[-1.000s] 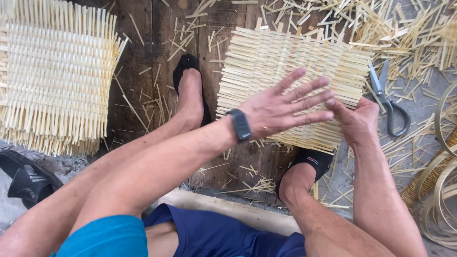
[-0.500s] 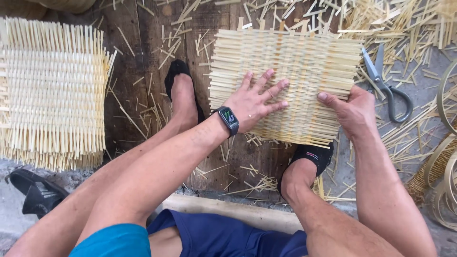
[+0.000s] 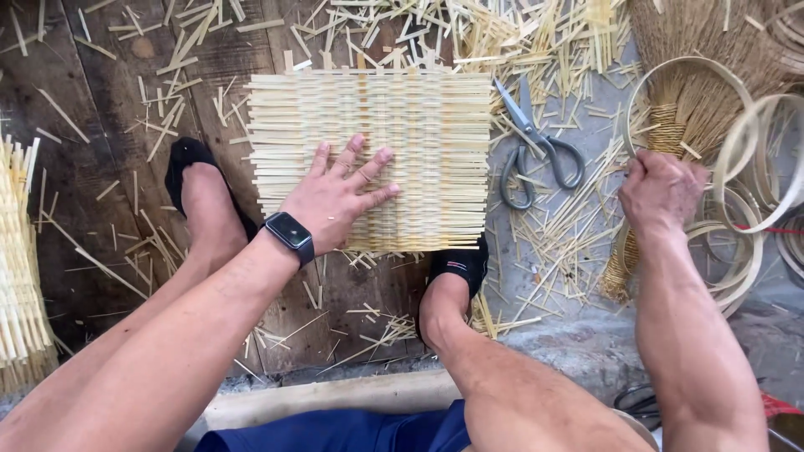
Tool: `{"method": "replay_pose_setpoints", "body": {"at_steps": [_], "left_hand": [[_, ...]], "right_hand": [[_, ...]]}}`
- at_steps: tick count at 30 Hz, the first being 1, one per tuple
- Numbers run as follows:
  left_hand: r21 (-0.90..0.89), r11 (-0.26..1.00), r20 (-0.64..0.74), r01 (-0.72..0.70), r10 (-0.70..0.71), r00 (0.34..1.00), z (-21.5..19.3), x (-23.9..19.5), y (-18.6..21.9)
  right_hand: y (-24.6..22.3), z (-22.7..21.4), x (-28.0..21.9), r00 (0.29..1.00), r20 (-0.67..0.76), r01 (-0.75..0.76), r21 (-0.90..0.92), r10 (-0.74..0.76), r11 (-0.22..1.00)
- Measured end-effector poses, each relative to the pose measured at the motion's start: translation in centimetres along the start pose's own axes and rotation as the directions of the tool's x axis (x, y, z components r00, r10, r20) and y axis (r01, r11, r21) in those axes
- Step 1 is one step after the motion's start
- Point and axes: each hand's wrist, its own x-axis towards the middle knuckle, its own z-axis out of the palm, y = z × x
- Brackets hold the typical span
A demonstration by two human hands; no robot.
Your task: The person sits on the floor and trims a square woven bamboo sheet with scissors, presses it into a round wooden frame, and bends a thin bamboo ring around the edge to secure the woven sheet, forming a round bamboo sieve. They repeat the fitting and trimming steps on the sieve.
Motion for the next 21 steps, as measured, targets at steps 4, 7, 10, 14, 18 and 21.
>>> {"method": "replay_pose_setpoints", "body": {"at_steps": [4, 7, 10, 14, 18, 21], "left_hand": [[0.047, 0.999, 0.034, -0.011, 0.010, 0.999, -2.6, 0.5, 0.6], [-0.218, 0.971, 0.010, 0.098, -0.098, 0.995, -3.5, 1.8, 0.6], [-0.846, 0.527, -0.363, -0.081, -0.458, 0.812, -2.8, 2.8, 1.5], [-0.758, -0.343, -0.330, -0.555, -0.531, 0.780, -7.1, 0.7, 3.7], [-0.552, -0.667, -0.246, -0.500, -0.442, 0.863, -7.9, -1.5, 5.4], [-0.316, -0.730, -0.211, -0.606, -0.569, 0.795, -7.5, -2.4, 4.5]], "right_hand": [[-2.7, -6.7, -1.4, 0.980, -0.125, 0.149, -0.038, -0.153, 0.988], [-7.3, -15.4, -2.0, 0.963, -0.132, 0.269, 0.380, -0.236, 0.885], [-10.1, -22.1, -3.1, 0.953, 0.112, -0.083, 0.990, -0.282, 0.112], [-14.3, -27.1, -3.2, 0.883, 0.245, -0.231, 0.969, -0.400, 0.085], [-19.1, -30.4, -2.3, 0.905, 0.328, -0.194, 0.885, -0.272, 0.423], [-22.8, -31.2, -2.6, 0.903, 0.348, -0.287, 0.925, -0.251, 0.248]]}}
